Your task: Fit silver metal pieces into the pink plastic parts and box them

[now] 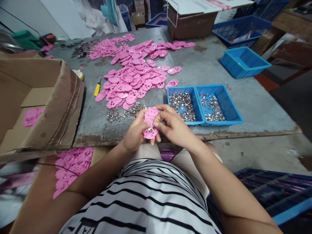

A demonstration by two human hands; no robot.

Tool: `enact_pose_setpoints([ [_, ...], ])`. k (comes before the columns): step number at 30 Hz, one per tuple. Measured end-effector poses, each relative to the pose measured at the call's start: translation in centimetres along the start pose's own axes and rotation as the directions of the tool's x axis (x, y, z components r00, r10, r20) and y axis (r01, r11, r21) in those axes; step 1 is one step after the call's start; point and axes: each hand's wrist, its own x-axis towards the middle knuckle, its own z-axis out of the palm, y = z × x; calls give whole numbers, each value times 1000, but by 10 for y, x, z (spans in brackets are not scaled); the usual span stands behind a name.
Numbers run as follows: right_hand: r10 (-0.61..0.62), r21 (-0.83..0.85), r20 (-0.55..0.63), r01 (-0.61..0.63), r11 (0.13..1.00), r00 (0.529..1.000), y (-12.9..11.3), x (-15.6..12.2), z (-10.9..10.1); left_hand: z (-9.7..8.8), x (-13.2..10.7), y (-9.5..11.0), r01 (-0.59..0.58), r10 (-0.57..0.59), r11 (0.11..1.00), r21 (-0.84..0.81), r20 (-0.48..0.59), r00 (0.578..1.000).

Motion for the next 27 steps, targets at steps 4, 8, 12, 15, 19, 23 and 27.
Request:
enact_pose_setpoints([
  [4,47,77,-54,-42,996,997,2,-3,3,2,-2,3,2,-1,999,32,-13,1000],
  [8,40,89,-83,-33,995,996,3,-4,5,3,-3,5,14,-11,997,78,-47,999],
  [12,26,74,-109,-18,997,994,1,-5,8,4,-3,6,22,-11,993,119,-98,995],
  [15,19,87,-151,-6,996,988,-2,-6,11,5,-3,5,5,15,989,145,-135,991],
  [19,66,149,-298,-22,989,952,-5,-5,14,4,-3,6,-31,59,984,173,-157,986],
  [23,100,202,-425,-13,979,900,3,-3,20,3,-4,6,-19,50,987,161,-191,980],
  [27,164,276,-399,-53,960,902,16,-1,31,-6,-12,2,-5,33,991,135,-210,977],
])
